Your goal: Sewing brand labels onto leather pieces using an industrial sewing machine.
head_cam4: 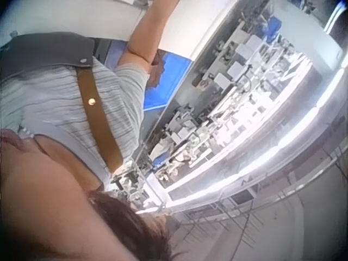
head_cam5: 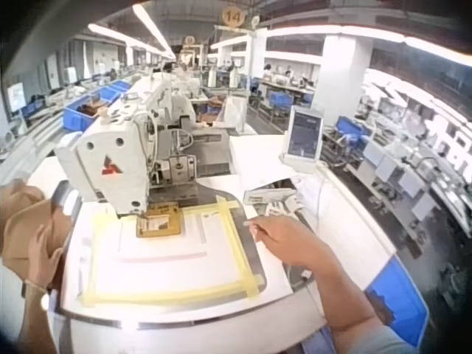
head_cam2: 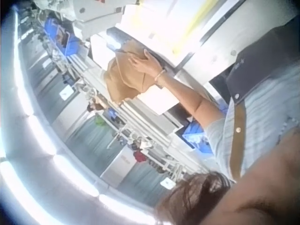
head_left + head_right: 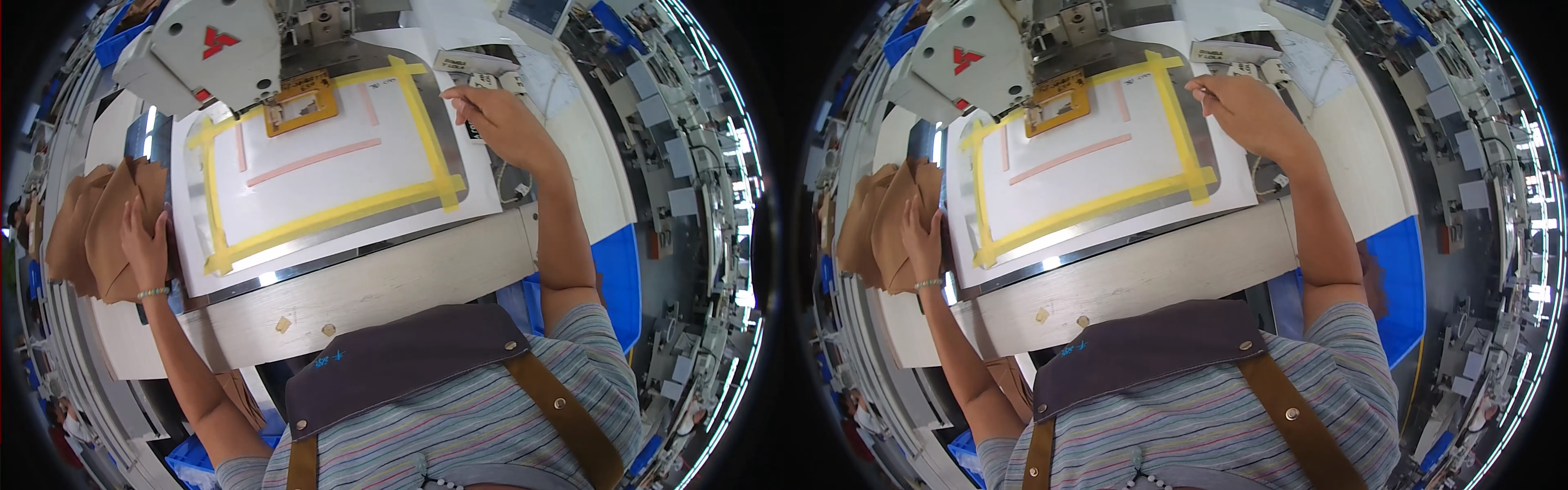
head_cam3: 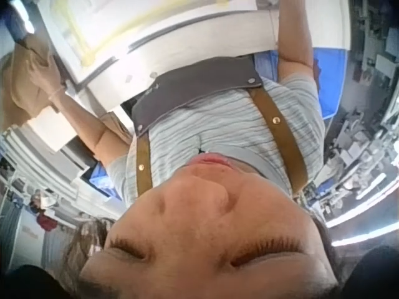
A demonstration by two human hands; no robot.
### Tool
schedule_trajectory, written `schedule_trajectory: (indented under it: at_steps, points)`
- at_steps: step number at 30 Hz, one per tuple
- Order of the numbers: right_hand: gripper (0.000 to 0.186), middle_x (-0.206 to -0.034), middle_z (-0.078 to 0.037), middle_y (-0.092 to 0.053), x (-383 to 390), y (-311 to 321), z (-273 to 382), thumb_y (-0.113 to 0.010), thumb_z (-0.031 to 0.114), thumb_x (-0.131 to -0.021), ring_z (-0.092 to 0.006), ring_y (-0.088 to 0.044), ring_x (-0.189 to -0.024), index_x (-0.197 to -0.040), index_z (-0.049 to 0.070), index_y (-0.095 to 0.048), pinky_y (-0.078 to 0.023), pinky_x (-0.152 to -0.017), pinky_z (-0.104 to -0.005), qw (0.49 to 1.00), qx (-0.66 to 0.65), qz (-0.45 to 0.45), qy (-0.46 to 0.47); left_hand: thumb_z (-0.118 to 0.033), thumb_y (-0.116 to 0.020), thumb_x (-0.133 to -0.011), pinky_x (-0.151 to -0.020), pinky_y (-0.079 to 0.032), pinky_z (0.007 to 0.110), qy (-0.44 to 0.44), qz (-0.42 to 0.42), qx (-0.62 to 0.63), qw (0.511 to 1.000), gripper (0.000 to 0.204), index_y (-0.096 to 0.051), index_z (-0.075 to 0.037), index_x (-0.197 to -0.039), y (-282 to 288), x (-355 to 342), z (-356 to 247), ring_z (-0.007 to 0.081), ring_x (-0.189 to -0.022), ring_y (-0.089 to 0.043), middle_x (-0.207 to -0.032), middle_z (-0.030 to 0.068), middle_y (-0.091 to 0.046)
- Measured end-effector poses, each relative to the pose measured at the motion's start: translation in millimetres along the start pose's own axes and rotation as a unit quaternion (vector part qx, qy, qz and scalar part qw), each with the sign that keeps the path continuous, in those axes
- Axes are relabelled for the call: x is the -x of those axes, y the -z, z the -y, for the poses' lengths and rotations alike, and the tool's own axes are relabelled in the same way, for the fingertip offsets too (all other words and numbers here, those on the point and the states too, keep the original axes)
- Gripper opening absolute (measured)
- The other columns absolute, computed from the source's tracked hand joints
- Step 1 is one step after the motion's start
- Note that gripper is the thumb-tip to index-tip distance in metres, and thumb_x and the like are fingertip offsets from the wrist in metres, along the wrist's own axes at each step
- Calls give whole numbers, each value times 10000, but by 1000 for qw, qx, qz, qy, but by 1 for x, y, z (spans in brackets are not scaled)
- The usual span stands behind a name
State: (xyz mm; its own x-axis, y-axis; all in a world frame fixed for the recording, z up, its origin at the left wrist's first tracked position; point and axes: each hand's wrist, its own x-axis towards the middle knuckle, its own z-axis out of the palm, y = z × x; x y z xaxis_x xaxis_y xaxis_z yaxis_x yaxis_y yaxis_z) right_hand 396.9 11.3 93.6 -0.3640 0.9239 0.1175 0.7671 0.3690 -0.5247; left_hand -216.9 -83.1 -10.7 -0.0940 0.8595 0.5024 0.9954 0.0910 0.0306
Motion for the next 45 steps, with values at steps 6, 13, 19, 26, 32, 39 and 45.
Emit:
schedule_trajectory:
  at_steps: [6, 13, 19, 26, 32, 39, 45]
  points:
    - [263, -1023, -155, -745, -34, -51, 51, -580, 93, -1012, -330, -695, -917, -1235, 32, -706, -531, -846, -410, 992, -12, 79, 94, -298, -781, -914, -1014, -467, 506, 103, 19, -118, 987, 496, -681, -88, -1352, 4, -17, -23, 364, -1247, -571, -1321, 127, -661]
    - [237, -1108, -132, -738, -30, -108, 32, -648, 105, -973, -373, -709, -951, -1200, 75, -709, -568, -824, -440, 991, 2, 3, 132, -133, -763, -882, -895, -527, 467, 36, 1, -43, 998, 150, -750, -46, -1003, 10, -26, -31, 361, -1054, -624, -1068, 134, -676]
    - [252, -1083, -125, -732, -38, -114, 35, -672, 79, -951, -367, -716, -920, -1201, 70, -709, -577, -804, -437, 988, -25, -11, 153, -111, -766, -848, -865, -544, 477, 76, 47, -34, 995, 143, -703, -37, -954, 19, -37, -23, 368, -1038, -622, -1041, 154, -646]
    - [254, -1071, -124, -728, -38, -115, 33, -682, 90, -947, -366, -713, -888, -1198, 67, -703, -573, -760, -437, 986, -11, -28, 163, -82, -749, -794, -871, -551, 474, 29, 65, -131, 989, 200, -682, 0, -964, 46, -15, -44, 364, -1077, -610, -1060, 157, -636]
    - [283, -1061, -124, -720, -34, -114, 33, -683, 101, -944, -370, -707, -861, -1225, 72, -690, -568, -744, -445, 986, -3, -18, 166, -20, -688, -835, -809, -557, 398, 2, -7, -110, 994, 154, -737, 37, -969, 41, -6, -11, 316, -919, -672, -945, 161, -690]
    - [281, -1028, -123, -707, -36, -116, 36, -679, 116, -950, -367, -702, -837, -1225, 66, -688, -564, -731, -448, 980, -1, -28, 196, -152, -726, -986, -608, -452, 267, 220, -168, 183, 943, 213, -774, 18, -1105, 106, -75, 77, 54, -656, -527, -729, -26, -635]
    - [272, -1001, -122, -696, -34, -116, 27, -680, 126, -951, -358, -698, -822, -1215, 64, -687, -554, -713, -450, 984, 8, -30, 178, -123, -728, -961, -631, -493, 316, 22, -216, 54, 975, 152, -780, -41, -1079, 122, -116, -53, 161, -642, -599, -858, 60, -709]
